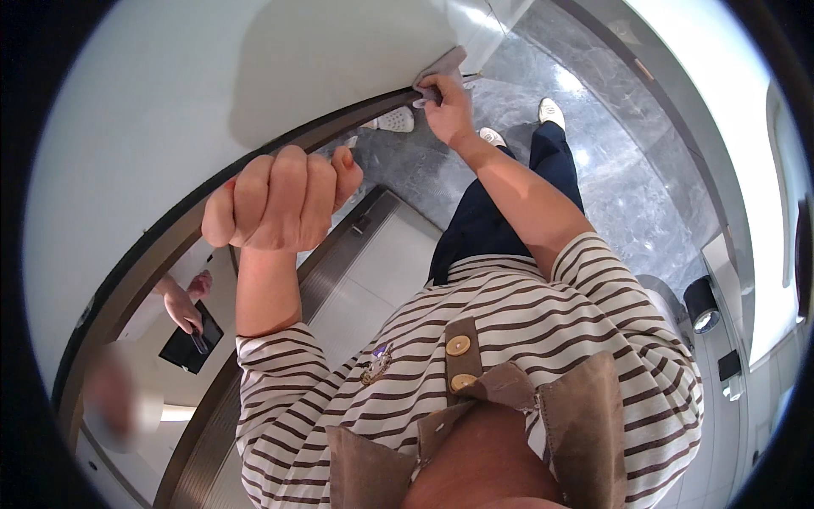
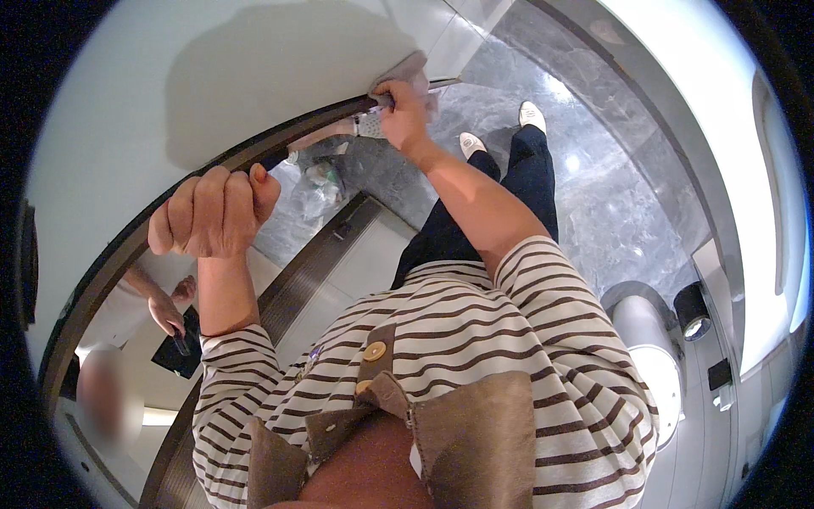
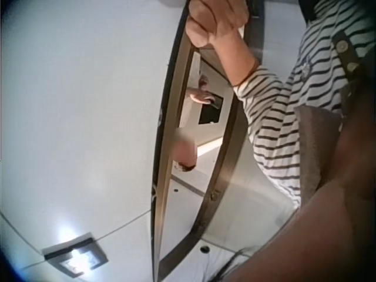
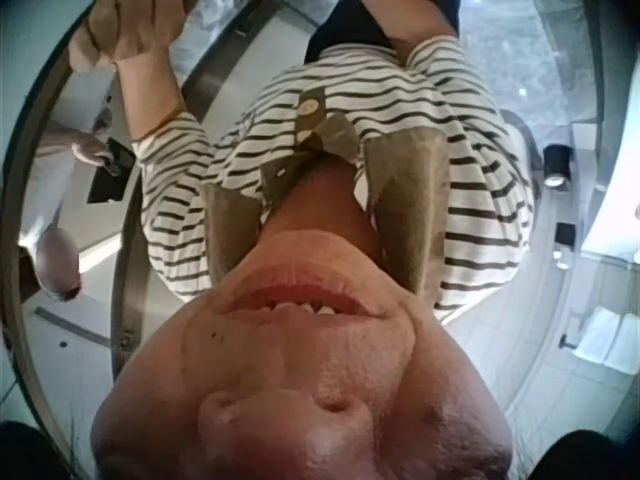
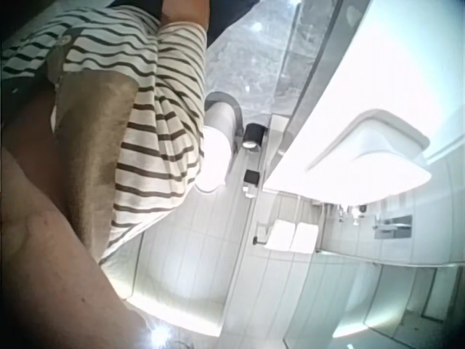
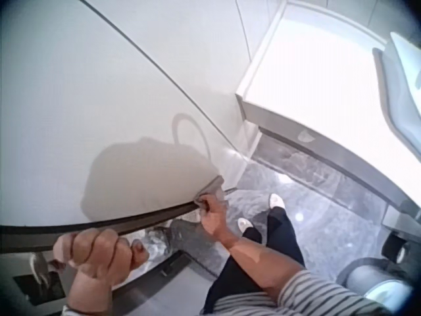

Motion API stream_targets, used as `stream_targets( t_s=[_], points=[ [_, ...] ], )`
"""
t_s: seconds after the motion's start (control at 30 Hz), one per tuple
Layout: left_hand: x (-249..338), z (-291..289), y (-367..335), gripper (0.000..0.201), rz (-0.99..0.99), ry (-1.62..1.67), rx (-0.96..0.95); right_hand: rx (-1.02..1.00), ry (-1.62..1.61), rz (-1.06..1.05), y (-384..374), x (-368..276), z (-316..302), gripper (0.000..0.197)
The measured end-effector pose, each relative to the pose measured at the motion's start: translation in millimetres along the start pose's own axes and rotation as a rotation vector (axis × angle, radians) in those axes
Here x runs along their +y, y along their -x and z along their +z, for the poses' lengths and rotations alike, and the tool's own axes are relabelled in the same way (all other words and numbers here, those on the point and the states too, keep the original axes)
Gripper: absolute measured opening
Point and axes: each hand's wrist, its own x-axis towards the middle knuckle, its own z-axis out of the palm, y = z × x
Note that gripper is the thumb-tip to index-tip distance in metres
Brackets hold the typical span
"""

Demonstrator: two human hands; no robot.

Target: The person wipes the edge of a glass partition and a dark countertop using a cloth. They move along the surfaces, cleaning different sections methodically.

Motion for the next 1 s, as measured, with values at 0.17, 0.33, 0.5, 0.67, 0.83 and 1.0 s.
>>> stream_targets(
  t_s=[0.17,0.33,0.5,0.67,0.83,1.0],
  points=[
    [-3.0,-11.3,6.1,0.024,-0.021,0.021,-0.036,-0.004,-0.019,0.096,-4.0,27.2,0.9,0.034],
    [-11.8,-10.8,10.3,0.023,0.02,-0.002,-0.064,-0.1,-0.025,0.242,-8.3,41.3,3.3,0.032],
    [-1.8,-4.4,22.0,0.024,-0.021,-0.003,-0.02,-0.128,-0.189,0.185,5.1,-0.4,2.3,0.03],
    [-6.3,-13.4,32.3,0.026,-0.02,-0.061,-0.071,-0.118,-0.082,0.144,7.2,13.6,8.9,0.032],
    [2.1,-33.1,54.2,0.026,-0.099,-0.079,-0.045,-0.156,0.113,0.088,15.7,55.9,18.3,0.036],
    [6.1,-46.6,74.9,0.024,-0.106,-0.092,-0.077,-0.166,-0.002,0.183,27.2,52.3,17.5,0.032]
  ],
)
